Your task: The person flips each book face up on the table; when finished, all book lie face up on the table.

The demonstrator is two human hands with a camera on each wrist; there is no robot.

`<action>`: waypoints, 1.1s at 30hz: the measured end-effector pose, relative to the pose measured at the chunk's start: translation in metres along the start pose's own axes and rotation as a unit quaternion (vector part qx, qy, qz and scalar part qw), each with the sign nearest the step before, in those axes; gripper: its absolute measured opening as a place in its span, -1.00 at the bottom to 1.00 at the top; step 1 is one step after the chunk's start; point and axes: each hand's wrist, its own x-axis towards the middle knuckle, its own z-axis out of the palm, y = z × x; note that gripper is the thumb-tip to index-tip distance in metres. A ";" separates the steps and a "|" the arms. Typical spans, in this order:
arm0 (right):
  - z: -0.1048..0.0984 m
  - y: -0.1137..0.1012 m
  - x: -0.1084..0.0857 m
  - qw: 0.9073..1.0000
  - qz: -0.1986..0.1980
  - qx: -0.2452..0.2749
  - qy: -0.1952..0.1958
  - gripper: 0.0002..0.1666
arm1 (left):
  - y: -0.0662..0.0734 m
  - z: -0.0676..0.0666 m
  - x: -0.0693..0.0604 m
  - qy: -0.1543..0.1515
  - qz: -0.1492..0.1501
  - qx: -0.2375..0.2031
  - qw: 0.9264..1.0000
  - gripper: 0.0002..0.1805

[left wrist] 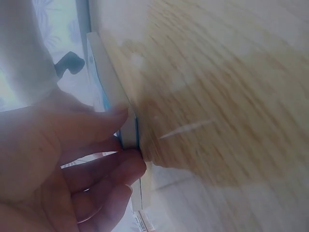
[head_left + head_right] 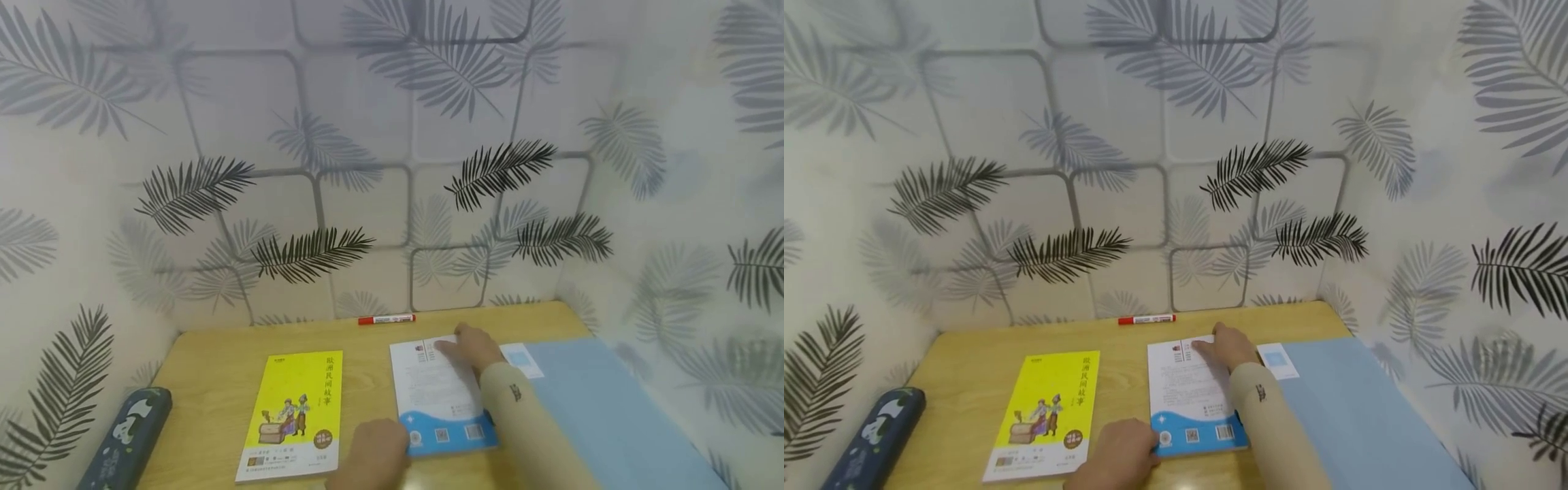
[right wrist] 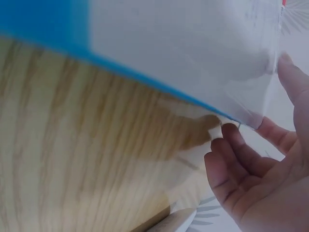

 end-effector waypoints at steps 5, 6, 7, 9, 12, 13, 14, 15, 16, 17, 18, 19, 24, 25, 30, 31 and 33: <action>-0.010 0.000 0.000 0.999 -0.002 0.042 -0.014 -0.39 | 0.000 -0.002 -0.002 0.003 0.000 0.004 1.000 -0.75; -0.012 0.000 -0.001 0.999 -0.008 0.043 -0.015 -0.45 | 0.000 -0.002 -0.003 0.004 0.002 0.004 1.000 -0.75; -0.014 0.000 -0.002 0.999 -0.014 0.042 -0.016 -0.50 | -0.001 -0.002 -0.002 0.005 0.003 0.004 1.000 -0.74; -0.016 0.001 -0.003 0.999 -0.029 0.032 -0.013 -0.56 | -0.002 -0.002 -0.003 0.005 0.001 0.005 1.000 -0.74; -0.015 0.003 -0.003 0.999 -0.038 0.036 -0.013 -0.63 | -0.003 -0.003 -0.004 0.002 -0.002 0.017 1.000 -0.73; -0.014 0.003 -0.003 0.998 -0.037 0.040 -0.013 -0.65 | -0.003 -0.004 -0.005 -0.005 -0.007 0.016 1.000 -0.73; -0.013 0.004 -0.003 0.998 -0.035 0.049 -0.010 -0.66 | -0.003 -0.004 -0.005 -0.008 -0.006 0.018 1.000 -0.75; -0.013 0.004 -0.003 0.998 -0.036 0.054 -0.007 -0.66 | -0.002 -0.004 -0.006 -0.008 -0.004 0.022 1.000 -0.78; -0.012 0.005 -0.002 0.997 -0.040 0.058 -0.001 -0.67 | -0.001 -0.005 -0.006 -0.013 -0.004 0.025 1.000 -0.80; -0.012 0.006 -0.002 0.997 -0.044 0.062 0.003 -0.67 | 0.000 -0.005 -0.007 -0.018 -0.006 0.021 1.000 -0.83; -0.013 0.006 -0.003 0.997 -0.051 0.064 0.006 -0.67 | 0.001 -0.006 -0.007 -0.020 -0.004 0.025 0.999 -0.85; -0.014 0.007 -0.003 0.996 -0.056 0.065 0.010 -0.66 | 0.003 -0.006 -0.008 -0.021 -0.003 0.024 0.999 -0.88; -0.018 0.011 -0.005 0.996 -0.072 0.050 0.004 -0.65 | 0.007 -0.001 -0.005 -0.002 0.014 0.042 0.999 -0.88; -0.020 0.012 -0.006 0.996 -0.072 0.046 0.004 -0.65 | 0.008 0.000 -0.004 0.005 0.018 0.045 0.999 -0.87; -0.026 0.012 -0.009 0.997 -0.069 0.037 -0.002 -0.64 | 0.013 0.004 -0.003 0.037 0.024 0.062 0.997 -0.79; -0.026 0.011 -0.010 0.997 -0.065 0.038 -0.005 -0.64 | 0.014 0.004 -0.003 0.044 0.024 0.062 0.997 -0.78; -0.026 0.010 -0.011 0.998 -0.058 0.038 -0.010 -0.64 | 0.014 0.003 -0.005 0.055 0.022 0.060 0.996 -0.74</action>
